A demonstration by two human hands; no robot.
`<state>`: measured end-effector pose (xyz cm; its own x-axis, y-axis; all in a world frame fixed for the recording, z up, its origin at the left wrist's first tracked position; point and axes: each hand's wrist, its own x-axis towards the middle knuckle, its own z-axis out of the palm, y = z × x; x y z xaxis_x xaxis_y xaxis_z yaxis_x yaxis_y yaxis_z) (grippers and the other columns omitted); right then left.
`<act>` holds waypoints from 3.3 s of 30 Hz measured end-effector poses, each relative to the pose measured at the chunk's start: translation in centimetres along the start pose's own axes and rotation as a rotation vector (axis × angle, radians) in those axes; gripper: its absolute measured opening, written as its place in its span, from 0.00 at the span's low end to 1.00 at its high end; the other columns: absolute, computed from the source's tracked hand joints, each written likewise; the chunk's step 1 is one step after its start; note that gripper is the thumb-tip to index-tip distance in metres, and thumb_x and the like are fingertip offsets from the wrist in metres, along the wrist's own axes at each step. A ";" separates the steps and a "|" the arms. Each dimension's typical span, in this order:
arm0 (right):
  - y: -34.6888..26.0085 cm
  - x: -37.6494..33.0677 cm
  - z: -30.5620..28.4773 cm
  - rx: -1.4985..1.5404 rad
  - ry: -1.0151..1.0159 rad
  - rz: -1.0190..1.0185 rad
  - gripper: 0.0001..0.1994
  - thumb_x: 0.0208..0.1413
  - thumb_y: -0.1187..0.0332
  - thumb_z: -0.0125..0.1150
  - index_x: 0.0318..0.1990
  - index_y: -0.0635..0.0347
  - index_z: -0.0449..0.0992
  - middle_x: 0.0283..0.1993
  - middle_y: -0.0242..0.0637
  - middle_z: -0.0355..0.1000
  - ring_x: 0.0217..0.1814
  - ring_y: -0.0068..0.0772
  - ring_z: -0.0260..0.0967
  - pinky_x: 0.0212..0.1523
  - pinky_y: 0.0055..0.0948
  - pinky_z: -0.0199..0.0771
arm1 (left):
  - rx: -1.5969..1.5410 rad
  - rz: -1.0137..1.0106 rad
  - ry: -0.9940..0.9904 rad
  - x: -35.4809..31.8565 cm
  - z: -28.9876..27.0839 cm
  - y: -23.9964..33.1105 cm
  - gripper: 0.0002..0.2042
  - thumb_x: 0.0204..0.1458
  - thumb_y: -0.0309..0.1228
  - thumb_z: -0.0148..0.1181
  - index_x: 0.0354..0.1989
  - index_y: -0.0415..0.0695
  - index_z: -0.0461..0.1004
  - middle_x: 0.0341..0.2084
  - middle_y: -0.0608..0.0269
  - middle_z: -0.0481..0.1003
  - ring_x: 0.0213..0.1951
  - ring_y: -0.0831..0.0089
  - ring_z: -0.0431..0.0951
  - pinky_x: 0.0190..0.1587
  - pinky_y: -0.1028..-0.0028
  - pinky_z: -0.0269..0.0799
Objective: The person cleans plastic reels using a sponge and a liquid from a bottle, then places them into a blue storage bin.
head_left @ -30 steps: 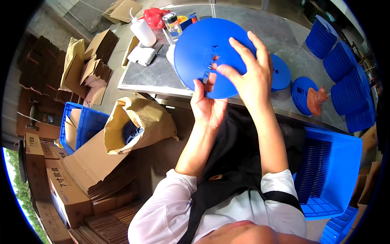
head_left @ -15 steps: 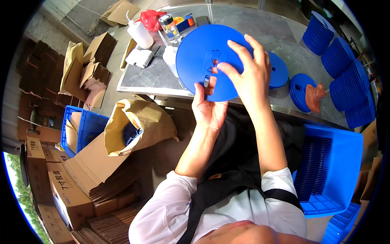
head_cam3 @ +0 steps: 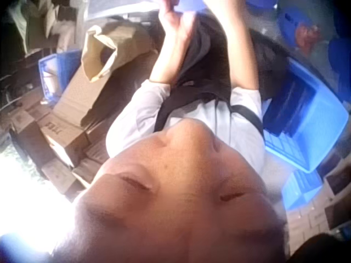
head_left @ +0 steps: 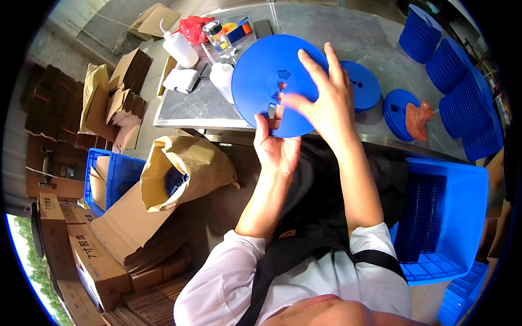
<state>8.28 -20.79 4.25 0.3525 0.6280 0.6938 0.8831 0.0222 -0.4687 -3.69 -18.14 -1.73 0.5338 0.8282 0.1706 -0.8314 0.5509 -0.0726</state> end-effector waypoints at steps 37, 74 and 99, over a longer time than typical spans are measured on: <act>14.8 -18.1 -8.8 1.164 0.663 1.159 0.22 0.58 0.69 0.40 0.59 0.66 0.63 0.57 0.45 0.66 0.58 0.36 0.64 0.59 0.33 0.64 | 1.611 0.083 0.264 10.9 -14.7 -11.5 0.32 0.54 0.23 0.53 0.65 0.35 0.46 0.62 0.41 0.53 0.64 0.55 0.55 0.64 0.67 0.49; 4.6 -12.7 -4.8 1.059 0.575 0.753 0.17 0.65 0.61 0.38 0.58 0.56 0.59 0.59 0.42 0.60 0.60 0.37 0.60 0.60 0.36 0.63 | 0.767 -0.005 0.336 -6.4 -2.6 -4.5 0.28 0.53 0.25 0.57 0.62 0.43 0.54 0.57 0.61 0.60 0.59 0.71 0.59 0.64 0.67 0.51; 1.1 -14.3 -3.5 0.689 0.421 0.546 0.21 0.65 0.66 0.41 0.64 0.59 0.53 0.63 0.44 0.55 0.63 0.39 0.57 0.60 0.37 0.62 | 1.433 0.282 0.256 -2.4 -3.9 -3.2 0.13 0.60 0.26 0.48 0.51 0.37 0.70 0.40 0.59 0.76 0.42 0.78 0.72 0.48 0.78 0.66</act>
<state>5.30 -32.46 -4.22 0.8597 0.3605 0.3618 0.2377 0.3447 -0.9081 -1.75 -21.51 -5.79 0.2183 0.9671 0.1307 -0.2688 -0.0692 0.9607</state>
